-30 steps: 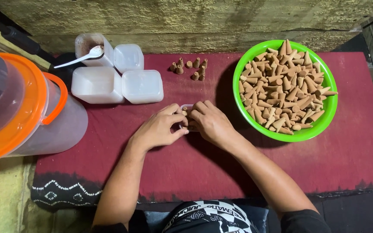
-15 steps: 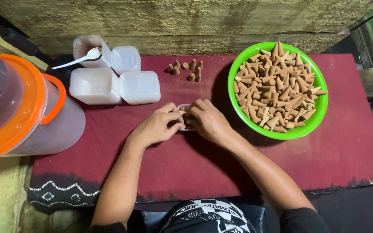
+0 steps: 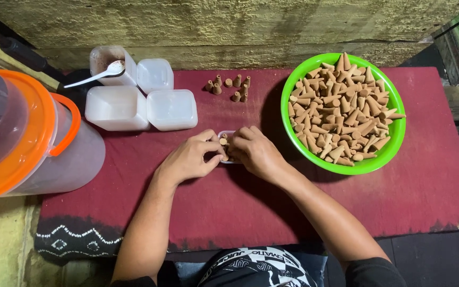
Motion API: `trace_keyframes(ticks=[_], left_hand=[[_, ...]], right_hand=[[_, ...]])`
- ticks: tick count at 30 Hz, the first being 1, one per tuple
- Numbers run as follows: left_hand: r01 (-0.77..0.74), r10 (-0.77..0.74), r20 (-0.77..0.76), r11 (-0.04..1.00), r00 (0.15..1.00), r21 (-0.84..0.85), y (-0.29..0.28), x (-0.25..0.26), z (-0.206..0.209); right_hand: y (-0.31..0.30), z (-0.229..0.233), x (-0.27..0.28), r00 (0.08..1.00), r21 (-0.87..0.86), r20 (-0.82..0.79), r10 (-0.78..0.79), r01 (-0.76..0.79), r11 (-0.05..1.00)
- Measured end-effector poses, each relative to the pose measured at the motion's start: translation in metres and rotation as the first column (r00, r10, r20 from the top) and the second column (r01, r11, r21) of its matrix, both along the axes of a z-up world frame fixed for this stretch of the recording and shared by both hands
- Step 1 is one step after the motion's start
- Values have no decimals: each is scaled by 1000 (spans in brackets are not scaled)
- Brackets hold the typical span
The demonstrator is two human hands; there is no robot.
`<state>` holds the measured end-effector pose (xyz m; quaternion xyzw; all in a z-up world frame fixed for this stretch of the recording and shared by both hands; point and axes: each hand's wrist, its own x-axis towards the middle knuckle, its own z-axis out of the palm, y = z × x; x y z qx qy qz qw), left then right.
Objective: The person is manually packing incense cones from a large green bowl into small plastic containers.
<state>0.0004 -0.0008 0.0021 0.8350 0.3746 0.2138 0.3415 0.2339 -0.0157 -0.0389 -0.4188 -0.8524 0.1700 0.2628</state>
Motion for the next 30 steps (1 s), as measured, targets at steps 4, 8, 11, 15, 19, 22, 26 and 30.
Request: trace_keyframes(ticks=[4, 8, 11, 15, 19, 22, 26, 30], left_hand=[[-1, 1, -2, 1000, 1000, 1, 3, 0, -4], [6, -6, -3, 999, 1000, 54, -1, -1, -4], [-16, 14, 18, 993, 1000, 120, 3, -3, -2], [-44, 32, 54, 969, 998, 244, 7, -7, -13], [-24, 3, 67, 952, 998, 306, 6, 4, -12], [20, -38, 55, 956, 998, 292, 2, 7, -2], [36, -50, 55, 972, 997, 231, 2, 7, -6], [29, -36, 33, 982, 999, 188, 7, 8, -14]], right_hand=[[-1, 1, -1, 995, 142, 96, 20, -33, 989], [-1, 3, -1, 997, 161, 74, 28, -39, 986], [-2, 22, 9, 996, 123, -81, 33, -23, 992], [-11, 13, 33, 960, 73, -268, -84, 107, 991], [-19, -11, 43, 955, 122, -279, -104, 142, 982], [-19, -13, 42, 949, 111, -312, -56, 95, 989], [-18, -9, 38, 949, 81, -301, 93, -72, 994], [-15, -22, 39, 954, 131, -275, 117, -84, 988]])
